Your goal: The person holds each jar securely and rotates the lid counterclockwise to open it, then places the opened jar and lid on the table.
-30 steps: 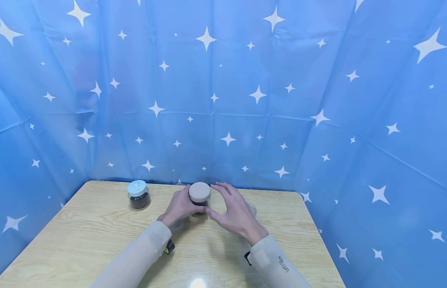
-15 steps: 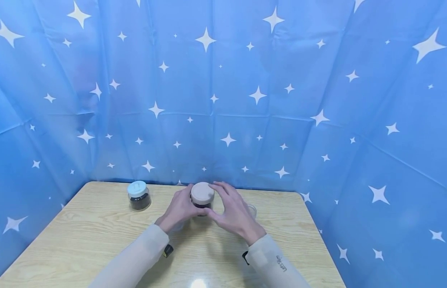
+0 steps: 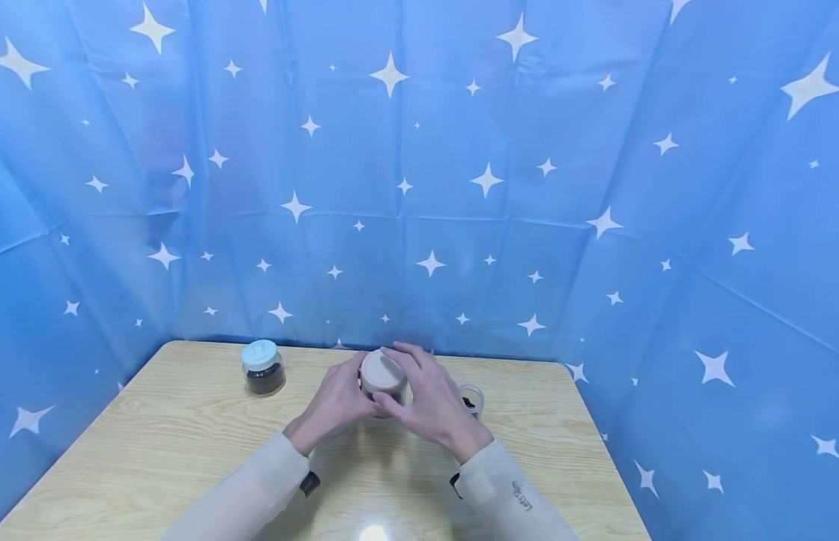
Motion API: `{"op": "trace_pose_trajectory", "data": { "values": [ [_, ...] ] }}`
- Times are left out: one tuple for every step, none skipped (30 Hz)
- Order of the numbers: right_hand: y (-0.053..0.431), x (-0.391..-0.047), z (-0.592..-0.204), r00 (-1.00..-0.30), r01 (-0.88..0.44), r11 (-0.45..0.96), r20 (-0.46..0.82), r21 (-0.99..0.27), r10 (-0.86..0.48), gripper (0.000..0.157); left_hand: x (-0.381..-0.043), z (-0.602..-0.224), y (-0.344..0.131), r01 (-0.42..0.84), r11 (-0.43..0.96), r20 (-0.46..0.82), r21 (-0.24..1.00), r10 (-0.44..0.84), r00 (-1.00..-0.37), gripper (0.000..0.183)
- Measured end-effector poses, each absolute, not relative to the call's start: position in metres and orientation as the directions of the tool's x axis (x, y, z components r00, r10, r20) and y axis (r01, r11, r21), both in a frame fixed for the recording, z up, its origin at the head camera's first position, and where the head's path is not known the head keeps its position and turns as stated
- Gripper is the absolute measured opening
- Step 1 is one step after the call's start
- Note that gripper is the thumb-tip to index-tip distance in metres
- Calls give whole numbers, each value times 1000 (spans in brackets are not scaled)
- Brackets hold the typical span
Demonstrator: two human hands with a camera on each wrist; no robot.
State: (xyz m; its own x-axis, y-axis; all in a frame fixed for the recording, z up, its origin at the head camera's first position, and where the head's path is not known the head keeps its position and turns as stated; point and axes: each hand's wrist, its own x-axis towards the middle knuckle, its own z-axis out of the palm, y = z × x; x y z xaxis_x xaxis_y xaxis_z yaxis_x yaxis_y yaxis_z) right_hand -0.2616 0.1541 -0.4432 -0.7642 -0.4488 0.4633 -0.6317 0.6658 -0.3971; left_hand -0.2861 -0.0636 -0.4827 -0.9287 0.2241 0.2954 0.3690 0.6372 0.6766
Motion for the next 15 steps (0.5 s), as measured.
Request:
{"op": "trace_pose_trajectory", "data": {
  "values": [
    [153,-261,-443,-764,-633,664,463,-399,-450,73,-285,-482,-63,374,638,298,673,229,-927,86],
    [153,-261,-443,-762,-635,662,465,-398,-451,73,-283,-482,-63,380,640,302,668,234,-924,86],
    [152,-260,-442,-762,-636,660,464,-401,-452,73,-282,-482,-63,386,641,306,663,239,-922,85],
    [152,-260,-442,-762,-636,658,462,-402,-455,73,-281,-481,-63,394,641,311,659,244,-918,84],
    [151,-259,-442,-762,-637,658,459,-402,-457,73,-279,-481,-63,401,639,316,656,250,-915,83],
    [151,-259,-442,-762,-637,657,456,-403,-459,73,-278,-481,-63,407,638,320,654,254,-913,80],
    [151,-258,-442,-762,-638,658,453,-401,-463,73,-277,-481,-63,412,637,324,652,257,-910,78],
    [151,-257,-442,-761,-639,658,451,-398,-467,73,-275,-481,-63,420,636,332,647,262,-906,76],
    [151,-256,-442,-761,-640,658,447,-396,-471,72,-274,-481,-63,425,633,336,647,263,-904,75],
    [151,-256,-443,-758,-644,659,447,-389,-476,72,-273,-481,-63,429,628,341,649,264,-902,74],
    [151,-255,-443,-754,-648,659,449,-383,-480,72,-271,-481,-63,430,624,343,652,263,-902,73],
    [151,-254,-443,-750,-652,659,450,-376,-485,71,-270,-480,-63,432,621,346,654,262,-901,73],
    [151,-253,-443,-746,-655,658,453,-371,-488,70,-269,-481,-63,435,616,350,657,262,-899,72],
    [151,-253,-443,-743,-659,658,456,-366,-490,70,-268,-480,-63,439,610,354,660,263,-898,72],
    [151,-253,-443,-739,-662,657,459,-361,-492,69,-267,-480,-63,438,603,352,667,263,-898,73]
  ]
}}
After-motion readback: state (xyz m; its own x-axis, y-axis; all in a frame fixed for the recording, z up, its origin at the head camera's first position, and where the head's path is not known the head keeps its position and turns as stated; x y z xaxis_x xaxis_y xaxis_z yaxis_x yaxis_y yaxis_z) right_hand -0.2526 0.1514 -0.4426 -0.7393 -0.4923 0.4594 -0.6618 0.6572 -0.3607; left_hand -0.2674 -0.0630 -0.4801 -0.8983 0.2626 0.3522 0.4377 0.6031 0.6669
